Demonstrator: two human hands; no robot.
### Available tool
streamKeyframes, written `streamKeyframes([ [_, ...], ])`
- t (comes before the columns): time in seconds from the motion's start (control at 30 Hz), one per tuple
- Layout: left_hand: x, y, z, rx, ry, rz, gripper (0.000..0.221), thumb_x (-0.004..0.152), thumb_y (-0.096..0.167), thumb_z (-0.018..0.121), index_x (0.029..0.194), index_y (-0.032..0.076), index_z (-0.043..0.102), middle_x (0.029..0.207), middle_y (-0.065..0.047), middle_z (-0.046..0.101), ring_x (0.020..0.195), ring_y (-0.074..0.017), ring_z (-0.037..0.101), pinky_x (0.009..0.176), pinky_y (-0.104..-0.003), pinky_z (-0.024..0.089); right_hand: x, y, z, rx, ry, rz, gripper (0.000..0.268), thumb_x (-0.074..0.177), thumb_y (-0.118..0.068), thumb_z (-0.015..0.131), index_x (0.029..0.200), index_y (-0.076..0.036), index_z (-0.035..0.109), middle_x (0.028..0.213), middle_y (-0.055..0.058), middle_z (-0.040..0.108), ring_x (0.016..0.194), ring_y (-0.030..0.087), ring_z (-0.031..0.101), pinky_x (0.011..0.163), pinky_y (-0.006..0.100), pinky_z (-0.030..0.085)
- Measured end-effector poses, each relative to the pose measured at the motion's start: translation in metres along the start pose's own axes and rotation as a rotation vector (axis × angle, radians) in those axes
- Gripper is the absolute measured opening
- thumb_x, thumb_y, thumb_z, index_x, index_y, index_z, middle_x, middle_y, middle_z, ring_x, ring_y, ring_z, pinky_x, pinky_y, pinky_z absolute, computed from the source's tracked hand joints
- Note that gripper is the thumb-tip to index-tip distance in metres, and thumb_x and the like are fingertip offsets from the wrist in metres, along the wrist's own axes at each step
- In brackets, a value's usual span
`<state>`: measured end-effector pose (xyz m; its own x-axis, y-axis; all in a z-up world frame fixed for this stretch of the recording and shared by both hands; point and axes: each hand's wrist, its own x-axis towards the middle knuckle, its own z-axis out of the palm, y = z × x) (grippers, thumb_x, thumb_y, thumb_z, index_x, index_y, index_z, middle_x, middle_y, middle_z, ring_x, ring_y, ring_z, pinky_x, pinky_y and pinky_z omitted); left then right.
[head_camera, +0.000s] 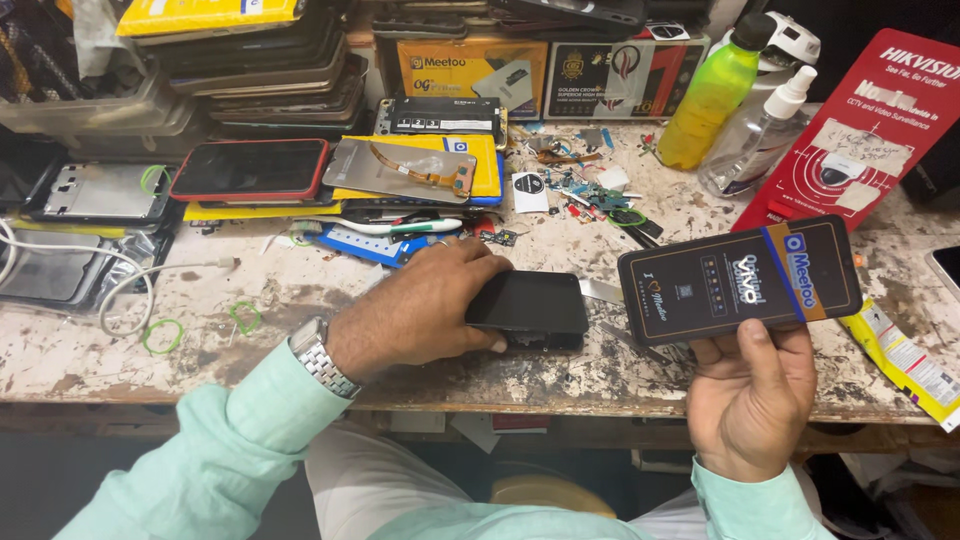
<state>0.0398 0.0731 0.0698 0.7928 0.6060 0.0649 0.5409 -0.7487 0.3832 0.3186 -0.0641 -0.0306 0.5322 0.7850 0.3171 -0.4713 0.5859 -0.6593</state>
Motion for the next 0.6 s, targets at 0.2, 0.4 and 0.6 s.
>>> streamKeyframes([
  [0.2,0.003,0.005,-0.005,0.102,-0.014,0.046,0.066,0.069,0.034,0.087,0.121,0.001,0.065,0.109,-0.018,0.068,0.105,-0.0379,0.064,0.091,-0.048,0.052,0.000,0.001,-0.002,0.006,0.006,0.004,0.031,0.110,-0.001,0.056,0.141,-0.001,0.057,0.132,0.014,0.066,0.123,0.026,0.068,0.107,0.045,0.058],
  [0.4,0.000,0.015,-0.010,0.151,-0.033,0.056,0.054,0.072,0.032,0.079,0.115,0.002,0.067,0.097,-0.017,0.072,0.090,-0.0375,0.070,0.083,-0.048,0.057,0.002,0.000,-0.001,0.007,0.007,0.006,0.031,0.109,-0.002,0.056,0.140,-0.002,0.057,0.134,0.013,0.067,0.122,0.026,0.068,0.106,0.045,0.058],
  [0.6,0.002,0.011,-0.012,0.157,-0.026,0.069,0.055,0.075,0.024,0.075,0.124,0.004,0.064,0.101,-0.017,0.072,0.092,-0.0369,0.070,0.081,-0.048,0.057,0.001,0.001,-0.001,0.009,0.012,0.002,0.031,0.109,-0.002,0.056,0.140,-0.001,0.057,0.134,0.013,0.067,0.122,0.026,0.068,0.108,0.045,0.057],
])
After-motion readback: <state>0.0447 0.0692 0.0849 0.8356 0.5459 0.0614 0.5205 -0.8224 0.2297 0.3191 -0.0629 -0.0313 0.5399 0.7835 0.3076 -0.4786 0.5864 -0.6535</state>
